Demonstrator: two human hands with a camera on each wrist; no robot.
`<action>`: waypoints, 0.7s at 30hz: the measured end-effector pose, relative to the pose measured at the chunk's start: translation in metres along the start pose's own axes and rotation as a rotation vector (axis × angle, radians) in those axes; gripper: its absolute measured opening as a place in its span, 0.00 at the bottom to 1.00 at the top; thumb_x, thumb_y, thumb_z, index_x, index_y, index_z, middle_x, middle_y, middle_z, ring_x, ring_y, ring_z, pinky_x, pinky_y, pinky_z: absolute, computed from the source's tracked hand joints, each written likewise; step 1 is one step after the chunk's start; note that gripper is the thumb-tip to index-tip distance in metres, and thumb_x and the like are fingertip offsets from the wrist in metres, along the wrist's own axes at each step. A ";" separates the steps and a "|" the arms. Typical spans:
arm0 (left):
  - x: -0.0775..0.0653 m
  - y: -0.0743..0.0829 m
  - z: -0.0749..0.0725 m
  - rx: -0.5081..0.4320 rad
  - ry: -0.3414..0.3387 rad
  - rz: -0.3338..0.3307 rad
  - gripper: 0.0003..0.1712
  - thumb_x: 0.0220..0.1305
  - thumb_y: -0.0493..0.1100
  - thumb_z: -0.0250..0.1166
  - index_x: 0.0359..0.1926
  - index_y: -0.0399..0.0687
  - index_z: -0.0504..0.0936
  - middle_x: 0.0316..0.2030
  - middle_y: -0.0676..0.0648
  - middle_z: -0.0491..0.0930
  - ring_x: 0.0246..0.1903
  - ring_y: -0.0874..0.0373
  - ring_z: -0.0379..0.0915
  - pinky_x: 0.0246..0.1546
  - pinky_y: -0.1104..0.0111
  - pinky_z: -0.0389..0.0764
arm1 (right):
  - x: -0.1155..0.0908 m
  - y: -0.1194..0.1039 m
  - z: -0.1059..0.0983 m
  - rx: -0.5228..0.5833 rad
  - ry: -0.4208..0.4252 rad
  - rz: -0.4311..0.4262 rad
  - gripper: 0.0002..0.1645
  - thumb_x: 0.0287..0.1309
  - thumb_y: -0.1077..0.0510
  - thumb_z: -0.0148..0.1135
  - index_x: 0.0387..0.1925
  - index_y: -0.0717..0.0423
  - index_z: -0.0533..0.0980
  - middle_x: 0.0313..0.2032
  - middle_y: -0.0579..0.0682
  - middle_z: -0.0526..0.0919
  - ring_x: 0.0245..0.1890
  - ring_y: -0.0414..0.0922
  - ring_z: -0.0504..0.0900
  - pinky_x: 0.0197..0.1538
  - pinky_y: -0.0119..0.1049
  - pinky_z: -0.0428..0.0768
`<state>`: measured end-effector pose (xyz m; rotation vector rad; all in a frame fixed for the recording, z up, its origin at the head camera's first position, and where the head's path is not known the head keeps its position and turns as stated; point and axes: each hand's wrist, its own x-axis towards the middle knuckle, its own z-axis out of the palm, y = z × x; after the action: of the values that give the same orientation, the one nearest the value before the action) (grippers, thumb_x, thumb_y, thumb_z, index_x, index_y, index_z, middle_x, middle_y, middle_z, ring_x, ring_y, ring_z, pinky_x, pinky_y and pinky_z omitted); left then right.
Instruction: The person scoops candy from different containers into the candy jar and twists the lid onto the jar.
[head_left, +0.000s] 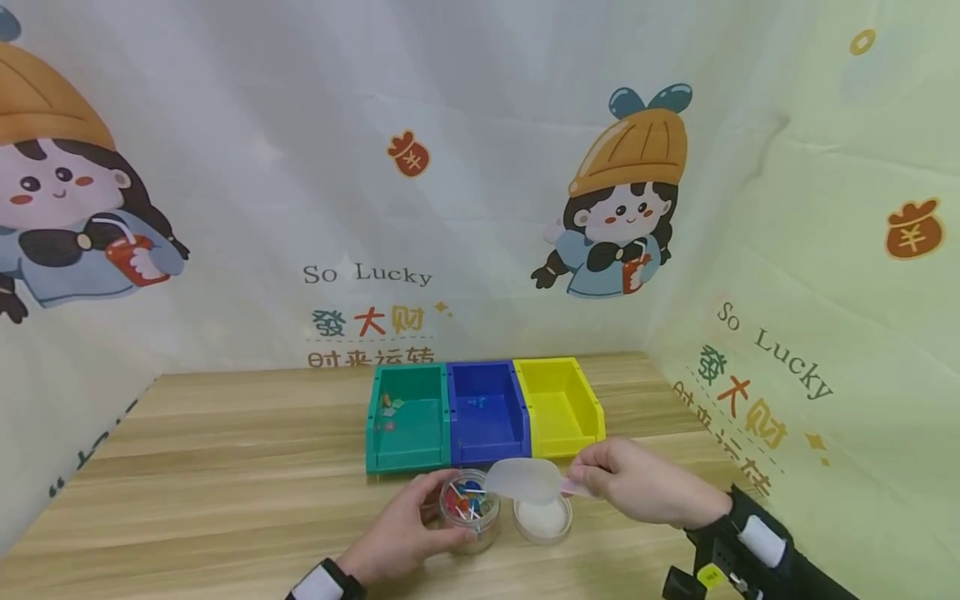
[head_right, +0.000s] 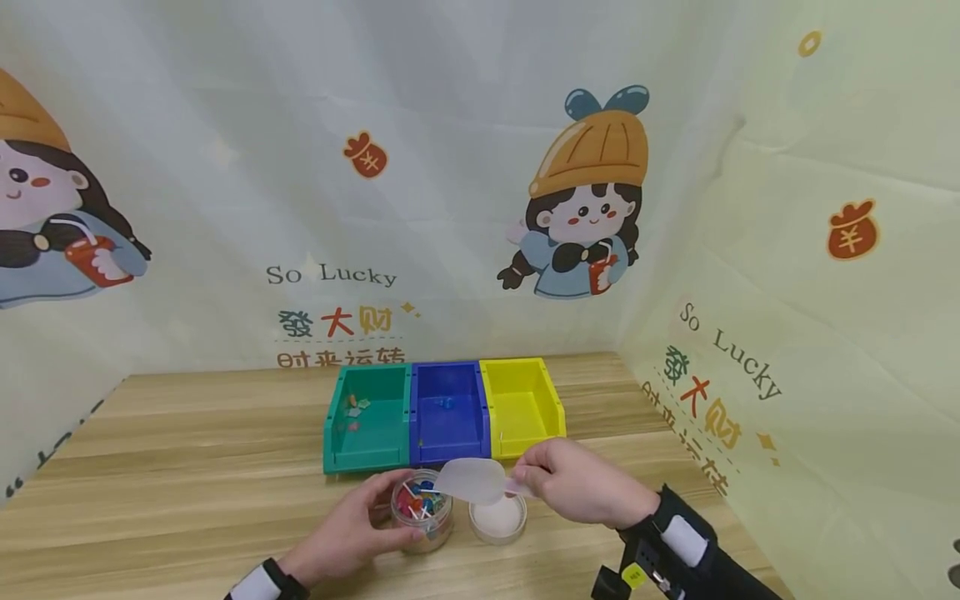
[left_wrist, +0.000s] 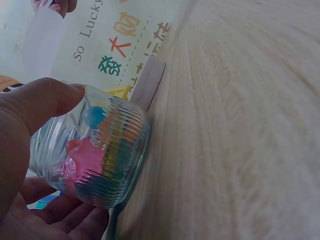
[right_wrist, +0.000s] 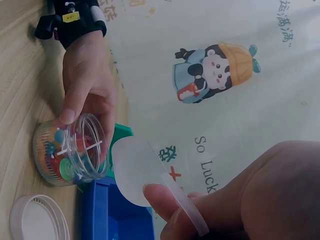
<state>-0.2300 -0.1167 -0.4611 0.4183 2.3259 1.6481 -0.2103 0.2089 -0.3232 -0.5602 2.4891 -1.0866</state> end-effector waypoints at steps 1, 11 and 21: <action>0.000 0.000 0.000 -0.003 -0.002 -0.003 0.50 0.63 0.48 0.84 0.79 0.39 0.70 0.71 0.37 0.76 0.69 0.39 0.78 0.72 0.43 0.80 | 0.000 0.001 0.000 0.002 0.002 0.002 0.16 0.83 0.57 0.57 0.48 0.59 0.89 0.24 0.44 0.64 0.25 0.43 0.64 0.28 0.31 0.60; -0.001 -0.001 -0.001 -0.014 -0.011 0.005 0.50 0.63 0.48 0.83 0.79 0.38 0.69 0.70 0.36 0.75 0.69 0.40 0.78 0.72 0.44 0.80 | 0.008 0.017 -0.010 0.044 0.124 0.013 0.18 0.85 0.57 0.54 0.54 0.65 0.86 0.34 0.46 0.78 0.34 0.45 0.69 0.37 0.34 0.66; -0.001 -0.001 0.000 -0.021 -0.012 0.038 0.50 0.64 0.47 0.83 0.78 0.35 0.69 0.70 0.35 0.75 0.69 0.38 0.77 0.71 0.45 0.81 | 0.026 0.046 -0.029 0.176 0.314 0.118 0.23 0.87 0.55 0.51 0.63 0.69 0.81 0.24 0.42 0.66 0.20 0.38 0.59 0.24 0.29 0.59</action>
<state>-0.2293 -0.1175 -0.4624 0.4692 2.3039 1.6806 -0.2556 0.2423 -0.3434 -0.2005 2.6082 -1.4219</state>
